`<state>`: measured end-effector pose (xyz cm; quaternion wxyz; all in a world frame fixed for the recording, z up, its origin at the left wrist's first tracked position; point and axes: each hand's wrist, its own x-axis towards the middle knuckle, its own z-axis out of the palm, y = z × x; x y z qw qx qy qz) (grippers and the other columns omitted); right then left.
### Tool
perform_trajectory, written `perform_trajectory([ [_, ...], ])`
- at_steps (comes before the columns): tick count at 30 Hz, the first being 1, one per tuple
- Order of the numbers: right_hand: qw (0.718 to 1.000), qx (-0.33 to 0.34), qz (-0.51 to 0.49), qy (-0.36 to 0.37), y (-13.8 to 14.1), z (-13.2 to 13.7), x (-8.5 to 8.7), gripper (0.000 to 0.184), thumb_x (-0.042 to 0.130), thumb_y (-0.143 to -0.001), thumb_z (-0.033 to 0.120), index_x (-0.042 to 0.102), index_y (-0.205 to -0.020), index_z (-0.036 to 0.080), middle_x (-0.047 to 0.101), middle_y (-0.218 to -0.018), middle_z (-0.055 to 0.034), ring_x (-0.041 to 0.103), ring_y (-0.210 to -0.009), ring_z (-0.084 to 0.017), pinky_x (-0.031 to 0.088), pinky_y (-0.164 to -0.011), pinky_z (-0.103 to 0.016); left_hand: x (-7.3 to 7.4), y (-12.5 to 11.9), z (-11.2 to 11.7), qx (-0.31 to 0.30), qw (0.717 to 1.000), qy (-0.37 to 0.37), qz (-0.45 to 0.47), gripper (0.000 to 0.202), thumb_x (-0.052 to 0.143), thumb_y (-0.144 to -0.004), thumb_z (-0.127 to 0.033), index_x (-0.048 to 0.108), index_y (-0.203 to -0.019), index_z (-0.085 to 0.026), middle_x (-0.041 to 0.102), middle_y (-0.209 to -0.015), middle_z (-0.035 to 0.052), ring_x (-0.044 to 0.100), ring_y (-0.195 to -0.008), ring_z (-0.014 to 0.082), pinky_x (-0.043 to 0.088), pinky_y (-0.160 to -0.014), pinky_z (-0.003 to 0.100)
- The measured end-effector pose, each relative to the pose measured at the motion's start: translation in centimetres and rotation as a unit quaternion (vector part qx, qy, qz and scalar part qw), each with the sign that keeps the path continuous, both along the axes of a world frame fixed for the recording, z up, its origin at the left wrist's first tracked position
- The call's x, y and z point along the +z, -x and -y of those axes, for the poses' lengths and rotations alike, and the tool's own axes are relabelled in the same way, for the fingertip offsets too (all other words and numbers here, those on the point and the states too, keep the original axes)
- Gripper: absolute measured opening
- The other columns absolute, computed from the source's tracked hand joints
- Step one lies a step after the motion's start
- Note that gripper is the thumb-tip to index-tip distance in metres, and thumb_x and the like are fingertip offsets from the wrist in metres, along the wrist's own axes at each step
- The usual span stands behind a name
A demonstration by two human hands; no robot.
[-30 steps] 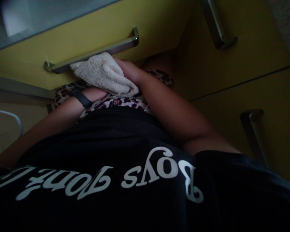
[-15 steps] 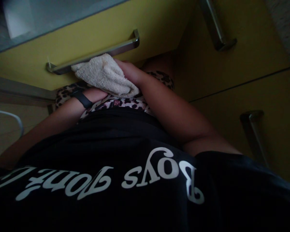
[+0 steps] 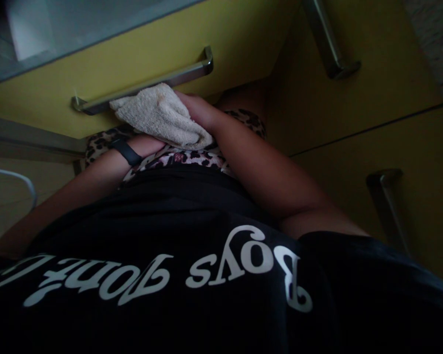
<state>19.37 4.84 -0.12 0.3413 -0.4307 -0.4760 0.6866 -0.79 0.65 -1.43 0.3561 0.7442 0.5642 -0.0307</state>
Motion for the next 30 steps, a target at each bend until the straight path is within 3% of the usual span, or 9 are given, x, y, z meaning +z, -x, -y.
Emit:
perform_trajectory([
  [4,0.999,0.008,0.014,-0.027,-0.2,-0.5,-1.1,0.042,0.054,-0.099,0.042,0.073,-0.111,0.007,0.077,-0.102,0.0034,0.069,-0.121,-0.016,0.037,-0.129,-0.046,0.3,0.2,0.0,-0.008,1.0,0.014,-0.003,0.058,0.034,-0.098,-0.063,0.073,-0.13,-0.033,0.076,-0.121,0.0012,0.055,-0.145,0.0166,0.026,-0.138,0.037],
  [9,0.998,0.034,0.01,-0.055,-0.1,-1.0,-2.0,0.049,0.039,-0.103,0.037,0.071,-0.124,0.006,0.076,-0.11,0.0031,0.067,-0.127,-0.016,0.033,-0.129,-0.049,1.6,-0.5,0.8,0.004,1.0,0.017,0.013,0.058,0.037,-0.102,-0.054,0.063,-0.142,-0.021,0.075,-0.127,-0.0009,0.046,-0.15,0.0107,0.017,-0.14,0.035],
  [17,0.995,0.052,0.041,-0.071,-0.3,-0.6,-1.0,0.049,0.044,-0.102,0.041,0.071,-0.124,0.005,0.076,-0.115,0.0027,0.066,-0.127,-0.015,0.027,-0.131,-0.049,1.8,-0.4,0.8,-0.014,1.0,0.02,0.002,0.057,0.031,-0.104,-0.047,0.062,-0.142,-0.017,0.072,-0.135,-0.0005,0.047,-0.146,0.0095,0.023,-0.137,0.034],
  [26,0.995,0.054,0.025,-0.086,-0.6,-0.1,-0.3,0.043,0.048,-0.101,0.039,0.072,-0.119,0.007,0.078,-0.112,0.0041,0.066,-0.128,-0.015,0.031,-0.13,-0.049,2.4,-1.0,1.1,-0.012,1.0,0.019,-0.02,0.056,0.032,-0.102,-0.046,0.071,-0.129,-0.016,0.073,-0.132,0.0027,0.057,-0.136,0.0126,0.028,-0.133,0.035],
  [30,0.998,0.039,0.025,-0.046,-0.2,-0.3,-0.8,0.051,0.047,-0.101,0.046,0.072,-0.123,0.006,0.077,-0.116,-0.0001,0.068,-0.126,-0.016,0.033,-0.129,-0.049,3.1,-1.4,1.3,-0.021,0.999,0.027,-0.041,0.06,0.027,-0.101,-0.045,0.071,-0.13,-0.016,0.072,-0.134,0.0049,0.059,-0.134,0.0141,0.031,-0.131,0.036],
])
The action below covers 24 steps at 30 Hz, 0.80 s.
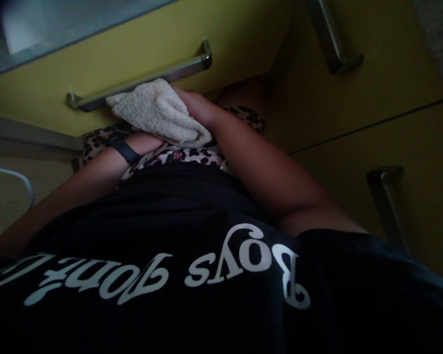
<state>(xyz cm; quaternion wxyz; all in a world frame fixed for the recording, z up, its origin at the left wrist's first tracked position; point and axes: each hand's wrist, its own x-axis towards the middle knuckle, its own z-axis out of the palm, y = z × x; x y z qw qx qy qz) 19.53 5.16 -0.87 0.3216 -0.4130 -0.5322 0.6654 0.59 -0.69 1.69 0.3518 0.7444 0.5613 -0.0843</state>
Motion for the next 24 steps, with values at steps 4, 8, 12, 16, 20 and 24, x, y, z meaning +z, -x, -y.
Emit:
perform_trajectory([
  [4,1.0,-0.002,0.012,0.005,0.2,-0.1,-0.1,0.058,0.041,-0.102,0.049,0.07,-0.129,0.007,0.076,-0.117,0.0003,0.066,-0.129,-0.017,0.036,-0.127,-0.048,0.0,-0.1,-0.1,-0.003,1.0,-0.002,-0.002,0.061,0.025,-0.101,-0.046,0.072,-0.13,-0.019,0.075,-0.126,0.0041,0.059,-0.133,0.0136,0.03,-0.132,0.034],
  [8,0.999,0.005,0.041,-0.017,-0.1,0.1,0.3,0.06,0.031,-0.103,0.044,0.068,-0.132,0.006,0.075,-0.12,0.0024,0.062,-0.135,-0.018,0.033,-0.126,-0.047,-0.5,0.2,-0.3,-0.003,1.0,0.0,-0.001,0.059,0.028,-0.101,-0.049,0.073,-0.129,-0.022,0.076,-0.125,0.0021,0.058,-0.137,0.0139,0.029,-0.133,0.035],
  [12,0.999,0.011,0.033,-0.03,-0.2,-0.1,-0.2,0.054,0.043,-0.102,0.047,0.07,-0.131,0.01,0.076,-0.12,0.0028,0.065,-0.132,-0.017,0.033,-0.128,-0.049,-0.6,0.4,-0.2,0.007,1.0,-0.004,0.02,0.058,0.029,-0.102,-0.047,0.072,-0.128,-0.016,0.073,-0.131,0.0042,0.058,-0.134,0.0139,0.028,-0.133,0.037],
  [16,0.998,0.021,0.015,-0.056,0.0,-0.8,-1.7,0.052,0.044,-0.1,0.047,0.073,-0.126,0.011,0.076,-0.119,0.003,0.065,-0.13,-0.017,0.035,-0.127,-0.049,-0.8,0.6,-0.3,0.004,1.0,-0.008,0.023,0.057,0.03,-0.102,-0.046,0.071,-0.128,-0.016,0.074,-0.129,0.0032,0.057,-0.134,0.0122,0.029,-0.133,0.035],
  [20,0.999,0.017,0.017,-0.048,0.1,-1.1,-2.2,0.052,0.037,-0.102,0.04,0.072,-0.126,0.011,0.074,-0.123,0.0048,0.065,-0.132,-0.015,0.037,-0.126,-0.046,-0.8,0.5,-0.4,0.016,1.0,-0.01,0.02,0.057,0.032,-0.102,-0.048,0.069,-0.131,-0.017,0.074,-0.13,0.0035,0.055,-0.139,0.0131,0.026,-0.135,0.037],
  [24,1.0,-0.005,0.003,-0.021,0.0,-0.5,-1.1,0.047,0.048,-0.1,0.042,0.072,-0.122,0.008,0.077,-0.115,0.0021,0.067,-0.128,-0.016,0.036,-0.128,-0.045,-0.6,0.5,-0.3,0.025,0.999,-0.012,0.04,0.055,0.035,-0.102,-0.045,0.063,-0.14,-0.017,0.073,-0.132,0.0034,0.049,-0.146,0.0129,0.024,-0.137,0.039],
])
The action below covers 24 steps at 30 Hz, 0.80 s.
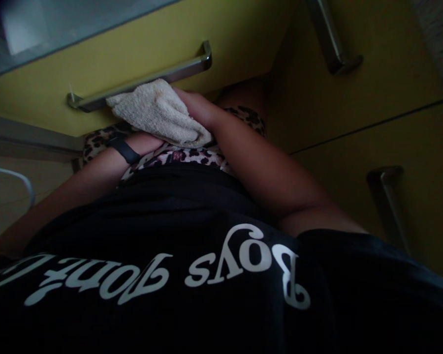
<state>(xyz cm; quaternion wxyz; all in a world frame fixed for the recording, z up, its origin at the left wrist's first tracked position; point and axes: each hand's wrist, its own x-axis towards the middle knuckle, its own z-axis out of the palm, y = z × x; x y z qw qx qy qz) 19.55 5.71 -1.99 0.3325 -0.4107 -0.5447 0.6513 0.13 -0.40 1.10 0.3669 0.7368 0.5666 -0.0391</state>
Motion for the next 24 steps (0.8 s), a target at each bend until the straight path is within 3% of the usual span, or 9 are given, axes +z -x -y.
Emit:
perform_trajectory([
  [4,0.999,0.003,-0.019,0.028,0.1,0.5,1.0,0.05,0.045,-0.102,0.043,0.072,-0.119,0.004,0.078,-0.111,-0.0002,0.068,-0.124,-0.016,0.034,-0.129,-0.05,-0.2,0.1,0.0,-0.002,1.0,-0.002,0.012,0.055,0.035,-0.103,-0.044,0.063,-0.14,-0.015,0.071,-0.135,0.0034,0.052,-0.143,0.013,0.024,-0.137,0.037],
  [8,0.999,-0.005,-0.023,0.04,0.2,0.4,1.0,0.051,0.046,-0.102,0.043,0.073,-0.118,0.003,0.078,-0.105,0.0009,0.068,-0.125,-0.018,0.033,-0.129,-0.051,-0.4,0.2,0.0,0.001,1.0,0.002,0.016,0.054,0.035,-0.104,-0.047,0.066,-0.136,-0.017,0.073,-0.133,0.0023,0.058,-0.136,0.0129,0.026,-0.136,0.037],
  [15,0.997,-0.026,-0.043,0.061,0.3,0.2,0.3,0.045,0.05,-0.101,0.041,0.072,-0.116,0.005,0.078,-0.105,-0.0006,0.07,-0.12,-0.016,0.036,-0.129,-0.048,-0.3,0.0,0.1,0.005,0.999,-0.011,0.034,0.058,0.04,-0.103,-0.048,0.057,-0.147,-0.016,0.064,-0.147,0.0021,0.036,-0.157,0.0137,0.017,-0.141,0.038],
  [18,0.998,-0.021,-0.041,0.051,0.3,0.0,0.3,0.041,0.052,-0.1,0.037,0.071,-0.115,0.004,0.078,-0.103,0.0013,0.07,-0.12,-0.015,0.036,-0.129,-0.048,-0.3,0.1,0.1,-0.001,1.0,-0.011,0.025,0.059,0.037,-0.102,-0.05,0.06,-0.145,-0.015,0.067,-0.143,0.0036,0.039,-0.156,0.0143,0.014,-0.141,0.038],
  [24,0.998,-0.007,-0.052,0.046,0.2,-0.1,0.1,0.045,0.054,-0.098,0.04,0.071,-0.114,0.001,0.077,-0.104,0.0004,0.068,-0.126,-0.019,0.035,-0.128,-0.052,-1.5,0.7,-0.5,-0.009,1.0,0.006,-0.017,0.063,0.031,-0.1,-0.057,0.068,-0.14,-0.024,0.074,-0.129,0.003,0.048,-0.151,0.0163,0.031,-0.137,0.039],
])
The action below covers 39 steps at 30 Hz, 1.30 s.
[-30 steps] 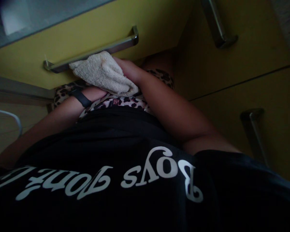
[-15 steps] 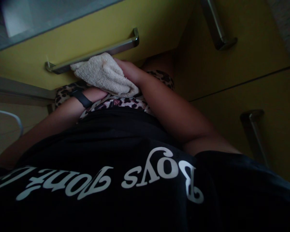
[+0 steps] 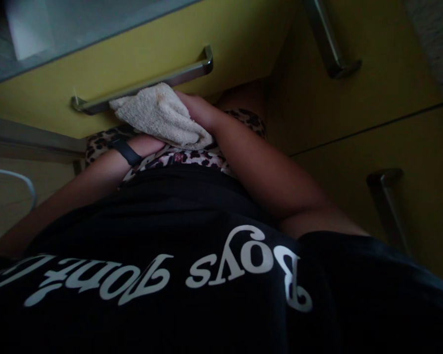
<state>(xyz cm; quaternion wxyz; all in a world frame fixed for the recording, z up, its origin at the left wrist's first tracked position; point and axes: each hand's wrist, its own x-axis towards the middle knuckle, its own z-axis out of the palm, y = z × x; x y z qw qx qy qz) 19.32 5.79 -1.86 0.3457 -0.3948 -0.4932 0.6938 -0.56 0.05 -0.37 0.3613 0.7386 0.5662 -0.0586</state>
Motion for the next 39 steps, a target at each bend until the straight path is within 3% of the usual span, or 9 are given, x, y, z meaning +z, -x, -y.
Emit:
perform_trajectory([
  [4,1.0,-0.004,0.018,-0.006,0.1,0.0,-0.1,0.046,0.053,-0.099,0.042,0.07,-0.117,0.004,0.076,-0.107,0.0025,0.068,-0.124,-0.016,0.036,-0.128,-0.049,-0.7,0.3,-0.3,-0.006,1.0,-0.004,0.028,0.066,0.029,-0.101,-0.059,0.062,-0.146,-0.022,0.076,-0.123,0.0019,0.046,-0.152,0.0138,0.029,-0.138,0.039],
  [9,1.0,-0.008,0.02,-0.005,0.2,0.0,-0.2,0.047,0.052,-0.1,0.041,0.068,-0.121,0.003,0.075,-0.112,0.0019,0.069,-0.121,-0.013,0.041,-0.125,-0.045,-0.6,0.1,-0.4,-0.008,0.999,-0.028,0.03,0.06,0.033,-0.1,-0.054,0.066,-0.141,-0.026,0.072,-0.134,0.0012,0.045,-0.153,0.0152,0.029,-0.137,0.041],
  [14,0.999,-0.031,0.016,0.01,-0.1,0.4,0.3,0.042,0.056,-0.098,0.041,0.073,-0.113,0.006,0.075,-0.098,0.0057,0.071,-0.11,-0.012,0.042,-0.125,-0.045,-0.6,-0.1,-0.4,0.003,0.999,-0.026,0.025,0.059,0.033,-0.098,-0.057,0.073,-0.131,-0.03,0.074,-0.128,0.004,0.054,-0.146,0.0188,0.033,-0.134,0.042],
  [18,0.999,-0.036,0.026,0.01,-0.1,0.8,1.1,0.041,0.054,-0.098,0.039,0.074,-0.112,0.005,0.073,-0.093,0.0053,0.07,-0.113,-0.013,0.041,-0.125,-0.045,-0.6,0.0,-0.4,0.007,0.999,-0.026,0.023,0.06,0.035,-0.097,-0.059,0.072,-0.132,-0.028,0.075,-0.122,0.0065,0.051,-0.149,0.0209,0.024,-0.138,0.043],
  [25,0.998,-0.024,0.049,-0.016,-0.3,0.9,1.4,0.04,0.049,-0.099,0.033,0.074,-0.114,0.006,0.074,-0.099,0.0073,0.068,-0.12,-0.011,0.039,-0.126,-0.041,-0.5,0.1,-0.1,0.013,0.999,-0.014,0.043,0.057,0.037,-0.1,-0.051,0.068,-0.134,-0.018,0.075,-0.125,0.0026,0.044,-0.151,0.0117,0.022,-0.138,0.035],
  [31,0.998,-0.026,0.054,0.003,-0.2,0.8,1.2,0.044,0.053,-0.097,0.045,0.076,-0.106,0.009,0.073,-0.093,0.0073,0.07,-0.117,-0.013,0.043,-0.124,-0.043,0.1,-0.3,0.1,0.014,0.999,-0.013,0.041,0.055,0.035,-0.102,-0.047,0.069,-0.129,-0.013,0.073,-0.13,0.0068,0.048,-0.147,0.014,0.021,-0.138,0.039],
  [36,0.999,-0.006,0.041,-0.004,0.0,0.3,0.5,0.05,0.045,-0.1,0.041,0.072,-0.117,0.003,0.074,-0.1,0.0048,0.068,-0.123,-0.015,0.038,-0.125,-0.048,0.5,-0.3,0.1,0.005,1.0,-0.006,0.021,0.058,0.033,-0.101,-0.048,0.07,-0.131,-0.016,0.074,-0.128,0.0069,0.051,-0.145,0.0151,0.02,-0.137,0.038],
  [39,1.0,-0.003,0.024,-0.005,0.1,0.1,0.4,0.051,0.05,-0.098,0.044,0.072,-0.119,0.003,0.075,-0.101,0.0032,0.068,-0.122,-0.015,0.036,-0.127,-0.049,0.8,-0.5,0.3,0.009,1.0,-0.009,0.02,0.055,0.036,-0.1,-0.047,0.07,-0.131,-0.016,0.075,-0.125,0.0065,0.052,-0.143,0.0151,0.023,-0.136,0.036],
])
